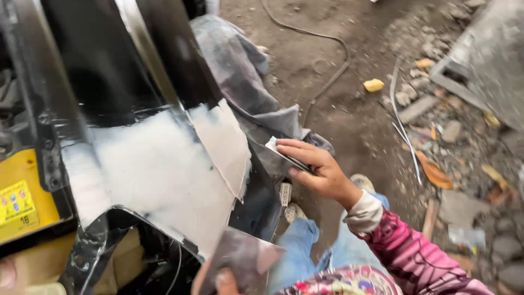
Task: The person sands a section of a black car bumper that has been filled with a white compound using a sanding block. They smooth the surface and then use a metal scraper to remove excess material from the edges of the repair area.
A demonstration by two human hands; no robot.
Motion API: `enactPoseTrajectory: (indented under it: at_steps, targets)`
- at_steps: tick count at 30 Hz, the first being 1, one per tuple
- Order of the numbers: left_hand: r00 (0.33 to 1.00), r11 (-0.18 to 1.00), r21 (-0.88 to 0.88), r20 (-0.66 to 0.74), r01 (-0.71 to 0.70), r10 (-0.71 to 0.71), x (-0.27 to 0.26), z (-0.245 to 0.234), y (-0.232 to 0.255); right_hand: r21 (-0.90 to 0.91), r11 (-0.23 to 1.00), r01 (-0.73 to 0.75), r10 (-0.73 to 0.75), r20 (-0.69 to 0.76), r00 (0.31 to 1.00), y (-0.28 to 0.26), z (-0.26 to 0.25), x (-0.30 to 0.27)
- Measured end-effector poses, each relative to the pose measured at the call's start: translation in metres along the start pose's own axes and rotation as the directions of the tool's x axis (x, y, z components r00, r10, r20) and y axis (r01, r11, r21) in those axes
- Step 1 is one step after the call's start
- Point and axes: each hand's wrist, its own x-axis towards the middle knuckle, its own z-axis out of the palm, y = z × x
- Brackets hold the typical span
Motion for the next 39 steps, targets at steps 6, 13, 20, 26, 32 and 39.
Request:
enactPoseTrajectory:
  at_steps: [6, 13, 20, 26, 32, 39]
  targets:
    - [0.983, 0.98, 0.185, -0.153, -0.075, 0.104, 0.025, 0.119, -0.058, 0.077, 0.989, 0.129, -0.138, 0.129, 0.982, 0.086, -0.024, 0.101]
    - [0.864, 0.886, 0.057, -0.262, 0.459, -0.431, -0.037, 0.164, -0.125, 0.007, 0.943, 0.332, -0.331, 0.117, 0.936, 0.135, -0.011, 0.154]
    - [0.838, 0.896, -0.143, -0.317, 0.421, -0.444, -0.02, 0.218, -0.12, -0.018, 0.904, 0.427, -0.424, 0.079, 0.902, 0.149, 0.002, 0.16]
    - [0.851, 0.87, -0.163, -0.188, 0.466, -0.491, 0.008, 0.232, -0.107, 0.003, 0.902, 0.432, -0.431, 0.099, 0.897, 0.154, 0.004, 0.156]
    - [0.814, 0.838, -0.196, -0.209, 0.509, -0.542, 0.015, 0.24, -0.108, 0.002, 0.882, 0.471, -0.469, 0.113, 0.876, 0.153, 0.002, 0.149]
    - [0.833, 0.827, -0.286, -0.14, 0.483, -0.535, 0.023, 0.245, -0.094, 0.005, 0.88, 0.475, -0.471, 0.134, 0.872, 0.157, 0.003, 0.141]
